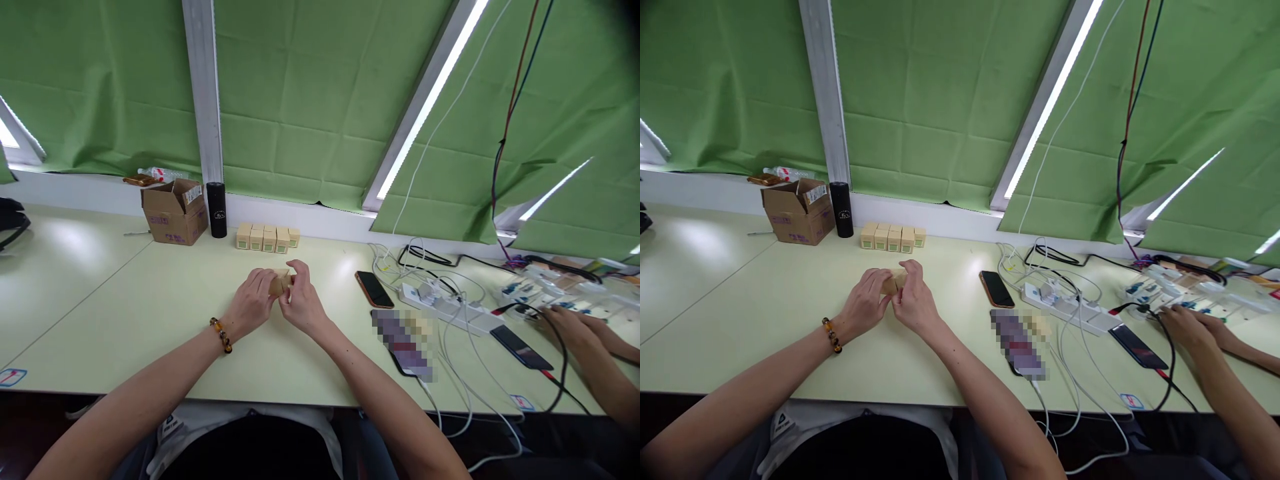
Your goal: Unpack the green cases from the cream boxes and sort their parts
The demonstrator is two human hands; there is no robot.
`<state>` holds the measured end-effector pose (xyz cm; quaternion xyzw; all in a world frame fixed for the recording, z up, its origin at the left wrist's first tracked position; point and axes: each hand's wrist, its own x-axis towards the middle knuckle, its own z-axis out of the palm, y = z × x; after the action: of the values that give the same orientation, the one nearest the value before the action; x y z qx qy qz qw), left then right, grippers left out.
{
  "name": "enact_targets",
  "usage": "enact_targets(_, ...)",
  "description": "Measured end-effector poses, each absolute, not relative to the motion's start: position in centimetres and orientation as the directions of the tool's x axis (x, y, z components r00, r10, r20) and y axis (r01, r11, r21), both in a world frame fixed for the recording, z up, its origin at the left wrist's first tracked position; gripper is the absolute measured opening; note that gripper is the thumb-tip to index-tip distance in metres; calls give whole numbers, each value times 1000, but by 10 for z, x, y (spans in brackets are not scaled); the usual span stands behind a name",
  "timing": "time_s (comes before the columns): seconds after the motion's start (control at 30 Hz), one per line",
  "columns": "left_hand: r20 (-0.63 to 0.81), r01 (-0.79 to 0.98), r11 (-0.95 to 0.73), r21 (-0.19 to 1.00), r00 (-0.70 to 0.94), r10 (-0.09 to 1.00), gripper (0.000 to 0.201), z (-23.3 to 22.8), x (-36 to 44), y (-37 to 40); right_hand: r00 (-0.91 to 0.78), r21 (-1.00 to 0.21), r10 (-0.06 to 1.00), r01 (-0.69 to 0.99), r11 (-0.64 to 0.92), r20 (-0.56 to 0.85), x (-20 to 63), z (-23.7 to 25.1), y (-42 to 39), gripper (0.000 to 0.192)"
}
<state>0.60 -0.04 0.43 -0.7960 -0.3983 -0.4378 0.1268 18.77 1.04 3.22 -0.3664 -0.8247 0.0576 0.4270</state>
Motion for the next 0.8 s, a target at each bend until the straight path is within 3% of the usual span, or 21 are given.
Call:
enact_targets(0.1, 767, 726, -639, 256, 250, 591, 54, 2, 5, 1, -385, -441, 653, 508, 740, 652, 196, 30, 18, 61)
enact_targets(0.27, 691, 653, -596, 467, 151, 707, 57, -3, 1, 6, -198, -733, 770, 235, 639, 607, 206, 17, 29, 44)
enact_targets(0.4, 663, 583, -595, 554, 124, 738, 53, -6, 1, 7, -93, -826, 834, 120, 552, 544, 207, 10, 31, 42)
enact_targets(0.6, 672, 580, -647, 495, 216, 708, 39, -1, 3, 4, -47, -775, 787, 150, 614, 615, 208, 6, 34, 39)
enact_targets(0.8, 660, 613, -648, 453, 258, 706, 57, 2, 2, 4, -46, -475, 572, 504, 721, 819, 217, 6, 39, 34)
